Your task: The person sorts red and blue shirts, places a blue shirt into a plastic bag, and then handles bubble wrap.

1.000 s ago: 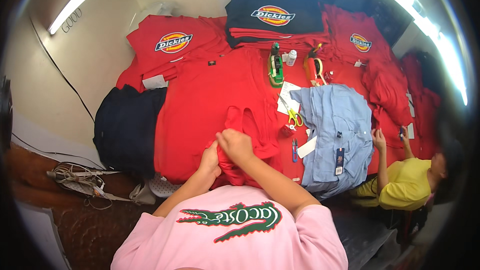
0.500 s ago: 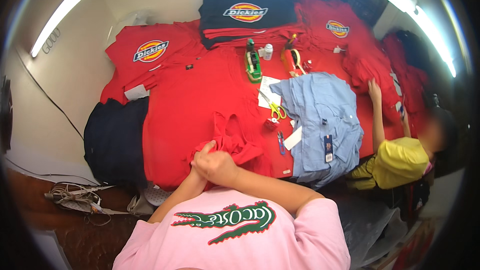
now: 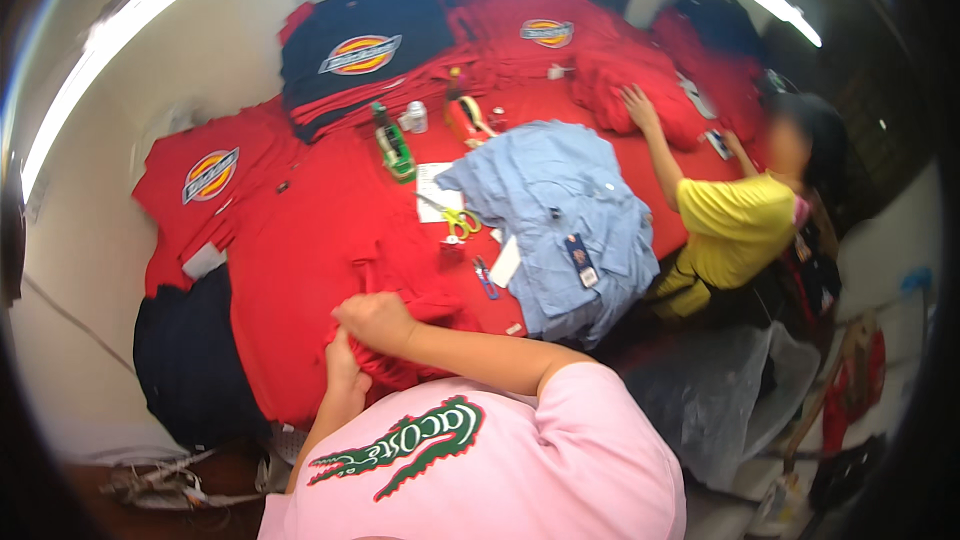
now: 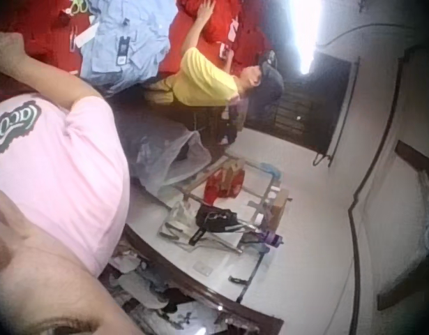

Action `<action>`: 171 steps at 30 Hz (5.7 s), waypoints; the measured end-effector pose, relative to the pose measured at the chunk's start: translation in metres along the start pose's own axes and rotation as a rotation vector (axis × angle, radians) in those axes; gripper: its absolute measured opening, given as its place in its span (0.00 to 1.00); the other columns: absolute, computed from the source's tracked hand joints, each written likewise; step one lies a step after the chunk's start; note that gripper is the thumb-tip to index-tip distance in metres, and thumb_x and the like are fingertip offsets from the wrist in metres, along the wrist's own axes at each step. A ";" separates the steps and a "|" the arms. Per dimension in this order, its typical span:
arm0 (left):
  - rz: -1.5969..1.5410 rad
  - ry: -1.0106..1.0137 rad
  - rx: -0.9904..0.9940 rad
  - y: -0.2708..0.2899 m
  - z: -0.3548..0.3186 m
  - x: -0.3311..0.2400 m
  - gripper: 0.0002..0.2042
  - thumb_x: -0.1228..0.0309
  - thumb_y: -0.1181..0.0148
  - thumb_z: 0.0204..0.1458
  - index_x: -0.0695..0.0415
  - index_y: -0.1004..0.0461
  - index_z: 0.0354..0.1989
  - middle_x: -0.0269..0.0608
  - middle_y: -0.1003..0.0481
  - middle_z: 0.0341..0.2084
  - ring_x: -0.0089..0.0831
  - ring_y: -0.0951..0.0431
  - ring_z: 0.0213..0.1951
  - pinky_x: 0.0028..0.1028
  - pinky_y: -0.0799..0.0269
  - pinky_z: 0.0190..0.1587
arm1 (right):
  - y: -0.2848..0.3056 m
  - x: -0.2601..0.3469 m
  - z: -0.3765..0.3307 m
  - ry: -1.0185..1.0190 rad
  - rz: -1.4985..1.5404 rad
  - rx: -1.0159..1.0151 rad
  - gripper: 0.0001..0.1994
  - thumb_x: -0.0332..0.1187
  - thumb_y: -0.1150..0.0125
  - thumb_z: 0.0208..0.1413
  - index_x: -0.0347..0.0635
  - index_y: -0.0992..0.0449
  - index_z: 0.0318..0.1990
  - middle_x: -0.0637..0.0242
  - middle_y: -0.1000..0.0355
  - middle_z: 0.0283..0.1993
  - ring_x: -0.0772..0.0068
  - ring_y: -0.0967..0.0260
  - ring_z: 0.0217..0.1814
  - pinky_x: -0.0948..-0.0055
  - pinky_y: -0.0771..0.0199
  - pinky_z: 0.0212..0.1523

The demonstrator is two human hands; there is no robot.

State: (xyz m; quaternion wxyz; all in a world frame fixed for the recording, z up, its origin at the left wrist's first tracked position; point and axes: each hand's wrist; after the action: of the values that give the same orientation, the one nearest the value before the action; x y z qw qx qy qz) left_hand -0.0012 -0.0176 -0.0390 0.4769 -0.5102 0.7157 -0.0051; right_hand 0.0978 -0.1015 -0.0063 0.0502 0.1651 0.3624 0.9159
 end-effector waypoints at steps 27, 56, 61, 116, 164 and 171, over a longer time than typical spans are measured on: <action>0.048 0.088 0.102 -0.003 0.008 0.001 0.18 0.55 0.51 0.70 0.52 0.23 0.57 0.41 0.19 0.47 0.32 0.16 0.46 0.36 0.18 0.46 | 0.004 -0.023 0.001 -0.097 0.028 -0.109 0.06 0.37 0.34 0.52 0.52 0.23 0.26 0.67 0.29 0.22 0.67 0.27 0.22 0.64 0.28 0.22; 0.061 0.089 0.138 -0.008 -0.024 -0.015 0.20 0.55 0.48 0.70 0.58 0.26 0.58 0.43 0.19 0.48 0.37 0.15 0.46 0.38 0.15 0.47 | -0.025 -0.021 -0.013 -0.146 0.071 -0.012 0.09 0.40 0.37 0.57 0.52 0.22 0.26 0.69 0.23 0.27 0.63 0.22 0.28 0.59 0.26 0.25; 0.049 0.065 0.099 0.006 -0.017 -0.018 0.19 0.56 0.49 0.70 0.58 0.25 0.57 0.43 0.19 0.49 0.37 0.16 0.47 0.39 0.15 0.47 | 0.010 0.062 -0.011 0.168 -0.056 0.056 0.07 0.40 0.35 0.52 0.52 0.19 0.25 0.69 0.24 0.25 0.63 0.23 0.25 0.60 0.23 0.25; 0.102 -0.409 0.031 -0.011 -0.033 -0.051 0.06 0.69 0.32 0.62 0.57 0.19 0.37 0.30 0.19 0.33 0.20 0.23 0.33 0.24 0.26 0.39 | 0.046 0.004 0.017 -0.421 0.436 0.241 0.10 0.35 0.37 0.68 0.39 0.26 0.36 0.63 0.31 0.30 0.68 0.34 0.31 0.70 0.32 0.34; -0.253 -0.140 0.318 0.026 -0.031 -0.076 0.22 0.56 0.47 0.71 0.63 0.27 0.62 0.48 0.23 0.59 0.35 0.21 0.60 0.36 0.26 0.65 | 0.004 -0.024 0.015 -0.934 1.311 0.321 0.14 0.39 0.40 0.72 0.37 0.17 0.39 0.79 0.22 0.39 0.88 0.29 0.41 0.78 0.28 0.46; 0.054 -0.272 0.320 0.024 -0.048 -0.086 0.24 0.76 0.34 0.61 0.62 0.30 0.65 0.43 0.24 0.60 0.33 0.23 0.61 0.34 0.27 0.66 | 0.028 -0.025 0.014 -0.986 1.424 0.326 0.12 0.36 0.40 0.72 0.37 0.16 0.48 0.75 0.19 0.44 0.87 0.26 0.46 0.81 0.26 0.51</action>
State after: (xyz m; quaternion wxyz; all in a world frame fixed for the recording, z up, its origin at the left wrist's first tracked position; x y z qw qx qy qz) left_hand -0.0497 0.0342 0.0333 0.6439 -0.4047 0.6482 -0.0373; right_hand 0.1272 -0.1188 0.0157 -0.4060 0.7334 0.2367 0.4912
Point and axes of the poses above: each hand's wrist, its own z-axis towards the middle knuckle, its own y-axis out of the back of the hand, x = y × z
